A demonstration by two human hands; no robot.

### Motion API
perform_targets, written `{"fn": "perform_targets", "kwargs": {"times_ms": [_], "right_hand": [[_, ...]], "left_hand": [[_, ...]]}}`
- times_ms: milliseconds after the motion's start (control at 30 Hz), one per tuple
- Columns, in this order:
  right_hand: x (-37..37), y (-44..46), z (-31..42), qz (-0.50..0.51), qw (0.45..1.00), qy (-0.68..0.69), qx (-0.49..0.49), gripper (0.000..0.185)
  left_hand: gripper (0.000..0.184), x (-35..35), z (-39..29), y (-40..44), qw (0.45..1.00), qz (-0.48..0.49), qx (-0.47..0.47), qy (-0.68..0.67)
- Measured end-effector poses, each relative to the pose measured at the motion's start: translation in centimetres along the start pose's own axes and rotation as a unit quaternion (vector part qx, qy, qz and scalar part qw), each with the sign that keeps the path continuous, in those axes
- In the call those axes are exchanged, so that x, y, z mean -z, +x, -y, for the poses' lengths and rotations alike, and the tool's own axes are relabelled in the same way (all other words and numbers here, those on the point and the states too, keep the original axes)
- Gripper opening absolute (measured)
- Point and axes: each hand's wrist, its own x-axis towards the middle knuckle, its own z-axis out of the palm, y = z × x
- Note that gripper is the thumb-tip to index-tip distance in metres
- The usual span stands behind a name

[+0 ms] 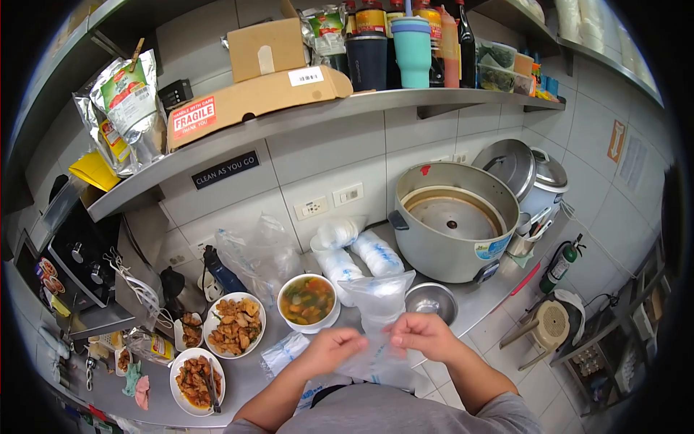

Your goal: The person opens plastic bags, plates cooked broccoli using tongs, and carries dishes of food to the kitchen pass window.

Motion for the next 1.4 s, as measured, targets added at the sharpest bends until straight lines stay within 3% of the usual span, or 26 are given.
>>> {"fn": "perform_targets", "kwargs": {"times_ms": [33,67,100,133,200,267,333,367,400,533,600,633,667,733,767,800,833,867,967,1033,1067,1100,1133,1233,1333,1400], "right_hand": [[1.3,0.0,-0.7,0.086,0.988,0.092,-0.084,0.007],[1.9,-0.2,-1.3,0.083,0.988,0.097,-0.087,0.007],[2.3,-0.4,-1.7,0.094,0.989,0.059,-0.102,0.008],[2.5,-0.5,-2.0,0.106,0.987,0.021,-0.117,0.009],[2.7,-0.5,-1.3,0.073,0.986,0.150,-0.009,0.013],[3.2,0.1,-0.2,0.044,0.971,0.228,0.057,0.014],[3.0,0.5,1.2,-0.012,0.976,0.217,0.025,0.013],[2.8,1.1,1.8,-0.126,0.979,0.163,0.002,0.012],[2.8,1.9,2.2,-0.237,0.966,0.105,-0.021,0.011],[4.4,4.9,0.5,-0.361,0.929,0.064,-0.047,0.007],[8.2,5.8,-6.2,-0.415,0.886,-0.206,-0.019,0.006],[12.2,6.2,-14.1,-0.403,0.908,-0.118,0.005,0.010],[16.1,6.6,-21.6,-0.390,0.920,-0.028,0.026,0.015],[11.7,5.3,-16.5,-0.412,0.906,0.093,0.011,0.027],[11.9,4.6,-17.1,-0.427,0.825,-0.366,0.062,0.030],[12.0,3.9,-17.6,-0.333,0.569,-0.745,0.102,0.034],[11.7,3.8,-15.8,-0.276,0.680,-0.676,-0.065,0.036],[11.7,4.4,-15.0,-0.304,0.725,-0.618,-0.010,0.036],[13.2,5.5,-15.8,-0.290,0.661,-0.683,0.112,0.030],[12.1,5.9,-13.9,-0.271,0.640,-0.694,0.188,0.026],[11.5,5.9,-13.0,-0.305,0.788,-0.532,0.056,0.025],[10.8,5.9,-12.1,-0.322,0.881,-0.337,-0.076,0.025],[10.4,5.6,-10.9,-0.318,0.882,-0.342,-0.068,0.025],[7.8,4.5,-5.2,-0.220,0.972,0.019,0.076,0.043],[6.8,4.3,-5.9,-0.196,0.973,-0.120,-0.008,0.052],[7.3,3.2,-9.9,-0.210,0.964,-0.155,-0.046,0.057]], "left_hand": [[0.022,0.1,-0.1,0.3,0.985,-0.052,-0.078,-0.145],[0.022,0.2,-0.2,0.6,0.940,-0.104,-0.153,-0.285],[0.019,0.9,-0.1,0.6,0.886,-0.044,-0.192,-0.421],[0.019,1.3,0.4,1.0,0.885,-0.043,-0.187,-0.424],[0.019,1.4,2.4,1.8,0.690,0.160,-0.100,-0.699],[0.020,2.6,3.5,2.8,0.778,0.243,-0.028,-0.578],[0.018,3.6,2.7,3.0,0.817,0.224,0.012,-0.531],[0.018,4.5,2.2,3.5,0.828,0.210,0.011,-0.519],[0.017,5.3,1.3,4.2,0.835,0.180,-0.007,-0.520],[0.011,5.3,2.2,10.0,0.874,-0.092,0.054,-0.475],[0.007,2.9,7.1,11.7,0.905,-0.185,0.083,-0.375],[0.008,1.2,9.2,11.9,0.953,-0.208,0.037,-0.219],[0.012,-0.7,7.0,11.4,0.883,-0.297,0.126,-0.342],[0.015,-2.0,7.0,11.4,0.936,-0.299,0.058,-0.176],[0.015,-2.0,7.2,11.3,0.946,-0.295,0.046,-0.127],[0.016,-1.5,7.3,11.6,0.953,-0.289,0.036,-0.079],[0.014,-1.2,7.8,11.7,0.959,-0.280,0.011,-0.050],[0.015,-1.1,9.0,12.3,0.963,-0.260,0.018,-0.067],[0.020,-1.9,11.7,13.3,0.965,-0.244,-0.017,-0.097],[0.023,-1.6,11.2,13.3,0.968,-0.215,0.033,-0.128],[0.027,-1.5,10.9,13.2,0.968,-0.183,0.076,-0.154],[0.035,-1.0,11.1,13.2,0.973,-0.163,0.095,-0.134],[0.035,-0.8,11.3,12.7,0.972,-0.170,0.088,-0.134],[0.059,1.3,10.3,10.4,0.929,-0.140,-0.104,-0.325],[0.062,0.5,7.8,8.7,0.909,-0.055,-0.141,-0.389],[0.063,-2.2,9.5,9.2,0.945,-0.032,-0.069,-0.319]]}}
